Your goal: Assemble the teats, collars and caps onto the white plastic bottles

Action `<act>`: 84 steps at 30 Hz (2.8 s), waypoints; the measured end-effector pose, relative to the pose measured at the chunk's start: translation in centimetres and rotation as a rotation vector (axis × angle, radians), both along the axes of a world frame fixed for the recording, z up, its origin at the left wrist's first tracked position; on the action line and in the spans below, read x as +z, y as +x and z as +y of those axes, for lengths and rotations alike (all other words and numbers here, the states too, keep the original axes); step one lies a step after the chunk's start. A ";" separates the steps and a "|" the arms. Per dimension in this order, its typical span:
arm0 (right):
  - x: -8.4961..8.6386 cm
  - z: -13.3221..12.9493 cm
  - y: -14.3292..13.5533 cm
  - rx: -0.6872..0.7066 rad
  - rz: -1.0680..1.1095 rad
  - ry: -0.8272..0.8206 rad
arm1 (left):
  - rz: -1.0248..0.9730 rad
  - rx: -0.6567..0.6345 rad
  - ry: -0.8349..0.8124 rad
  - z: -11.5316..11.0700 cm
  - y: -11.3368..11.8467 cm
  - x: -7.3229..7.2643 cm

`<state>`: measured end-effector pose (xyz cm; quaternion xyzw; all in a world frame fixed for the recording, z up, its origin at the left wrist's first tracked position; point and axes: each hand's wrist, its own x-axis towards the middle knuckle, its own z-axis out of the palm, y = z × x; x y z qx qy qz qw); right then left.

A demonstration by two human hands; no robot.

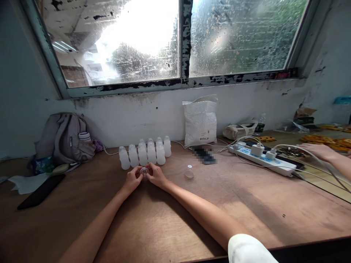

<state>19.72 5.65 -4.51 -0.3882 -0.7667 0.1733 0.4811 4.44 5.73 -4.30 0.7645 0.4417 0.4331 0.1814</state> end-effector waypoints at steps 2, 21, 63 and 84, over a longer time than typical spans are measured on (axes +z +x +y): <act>0.0 0.0 0.0 -0.007 -0.006 -0.003 | 0.018 0.008 0.010 0.0 0.1 0.0; -0.2 0.1 0.0 -0.017 0.006 -0.031 | 0.081 0.027 0.034 -0.2 0.4 0.1; -0.5 0.4 -0.1 -0.045 -0.074 -0.009 | 0.140 0.074 0.044 -0.2 0.3 -0.1; 0.6 0.1 0.0 -0.030 -0.022 -0.048 | 0.061 0.013 0.001 0.0 0.2 0.1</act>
